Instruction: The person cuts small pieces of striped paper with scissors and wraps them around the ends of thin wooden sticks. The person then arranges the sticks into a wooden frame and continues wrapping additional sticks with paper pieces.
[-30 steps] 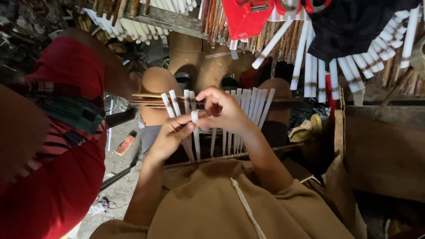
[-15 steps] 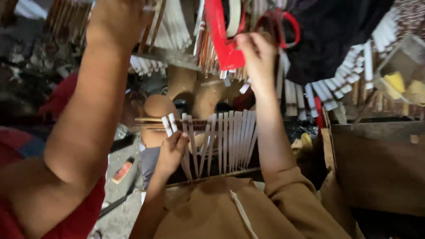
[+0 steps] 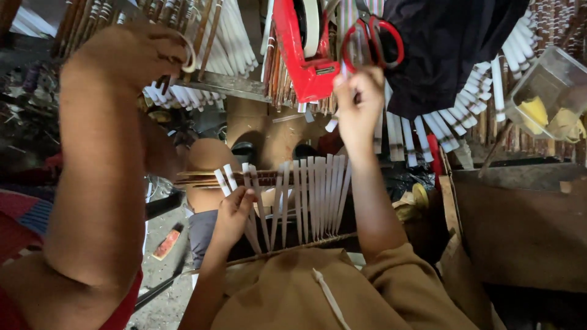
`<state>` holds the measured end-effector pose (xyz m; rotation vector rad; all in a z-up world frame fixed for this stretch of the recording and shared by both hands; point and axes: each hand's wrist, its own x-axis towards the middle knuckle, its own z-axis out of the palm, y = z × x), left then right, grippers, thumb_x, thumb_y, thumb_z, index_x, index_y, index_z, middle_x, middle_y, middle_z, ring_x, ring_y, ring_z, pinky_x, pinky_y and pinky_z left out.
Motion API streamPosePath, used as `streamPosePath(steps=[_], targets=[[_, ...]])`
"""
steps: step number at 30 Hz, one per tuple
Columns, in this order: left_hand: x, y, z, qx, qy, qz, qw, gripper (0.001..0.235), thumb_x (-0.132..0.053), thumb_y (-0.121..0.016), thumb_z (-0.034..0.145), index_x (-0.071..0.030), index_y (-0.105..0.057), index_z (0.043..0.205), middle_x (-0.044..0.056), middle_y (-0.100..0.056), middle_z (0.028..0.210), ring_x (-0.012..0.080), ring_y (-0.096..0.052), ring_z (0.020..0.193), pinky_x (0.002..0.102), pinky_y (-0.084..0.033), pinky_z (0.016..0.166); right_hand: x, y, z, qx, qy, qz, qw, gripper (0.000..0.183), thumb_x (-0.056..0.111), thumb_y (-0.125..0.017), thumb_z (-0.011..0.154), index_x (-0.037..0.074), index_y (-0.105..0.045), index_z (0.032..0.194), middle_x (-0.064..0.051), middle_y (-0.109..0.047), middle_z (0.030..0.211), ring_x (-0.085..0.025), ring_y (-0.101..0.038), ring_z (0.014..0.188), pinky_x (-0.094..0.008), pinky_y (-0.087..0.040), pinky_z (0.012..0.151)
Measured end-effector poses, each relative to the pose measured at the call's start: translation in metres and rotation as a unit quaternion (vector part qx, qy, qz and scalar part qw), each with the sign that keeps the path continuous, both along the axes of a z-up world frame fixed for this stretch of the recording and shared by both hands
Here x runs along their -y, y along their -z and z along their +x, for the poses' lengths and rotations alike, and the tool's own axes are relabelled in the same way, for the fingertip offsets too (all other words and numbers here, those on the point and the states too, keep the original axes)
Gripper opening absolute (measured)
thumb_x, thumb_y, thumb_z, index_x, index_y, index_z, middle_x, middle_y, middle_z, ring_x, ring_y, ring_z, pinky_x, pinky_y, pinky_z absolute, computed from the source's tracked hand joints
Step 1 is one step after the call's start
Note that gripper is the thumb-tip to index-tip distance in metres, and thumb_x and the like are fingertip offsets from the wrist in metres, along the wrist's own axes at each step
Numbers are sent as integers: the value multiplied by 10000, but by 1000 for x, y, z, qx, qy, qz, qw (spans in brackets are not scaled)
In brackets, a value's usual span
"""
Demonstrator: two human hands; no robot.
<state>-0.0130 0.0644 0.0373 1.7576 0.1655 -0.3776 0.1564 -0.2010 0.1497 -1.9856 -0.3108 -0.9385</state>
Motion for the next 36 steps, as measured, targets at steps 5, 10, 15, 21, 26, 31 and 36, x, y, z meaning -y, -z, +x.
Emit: streamPosePath(steps=[5,10,15,21,26,31,36], targets=[[11,0,0,-27,12,45,999,423,-482,-478,999,-123,-624,830,26,-496,665,143,-462,652,322,-369,624,-19,-35,27,-131,-74,8,989,454,156,-703,1032,118,-488,1430,-46,-721,1174,-171,-699,1040,-295,-547,947],[11,-6,-1,7,13,20,1000,530,-611,-449,974,-129,-625,841,-20,-399,577,92,-381,548,288,-308,536,-30,-49,32,-114,-65,26,991,598,-36,-787,930,179,-527,1424,36,-757,702,-43,-715,627,-215,-578,881],[9,2,-1,22,0,-61,998,421,-466,-501,1027,-133,-602,792,-36,-409,598,83,-400,574,267,-321,571,-12,-10,-6,-63,-78,0,995,563,297,-697,1107,158,-414,1575,40,-523,662,-67,-495,608,-237,-392,597],[9,17,13,119,-145,-414,891,268,40,-674,829,-172,-541,925,32,-581,1105,221,-553,1224,332,-433,1013,-27,-8,-54,-81,-175,-23,981,488,40,-628,1060,19,-411,1496,-158,-590,1357,-171,-578,911,-250,-530,838],[37,-49,28,167,-263,-470,826,222,-160,-517,1080,-46,-538,1269,162,-544,997,150,-522,818,198,-445,601,-78,-10,-133,-208,-274,-27,939,198,216,-708,958,130,-714,780,-25,-678,1130,-196,-622,950,-296,-472,903],[45,-62,20,260,-205,-464,821,365,-221,-484,1097,31,-503,1361,304,-634,1230,275,-620,1114,374,-574,932,-89,17,-137,-191,-315,-42,929,265,260,-692,961,196,-713,705,-13,-564,1044,-214,-536,848,-323,-460,778],[37,-74,18,366,-143,-50,918,257,-18,-432,1080,-13,-652,1212,159,-727,1121,289,-678,1043,400,-554,914,-96,39,-133,-153,-220,-118,956,280,218,-787,848,135,-587,670,-56,-568,945,-280,-535,810,-370,-432,716]])
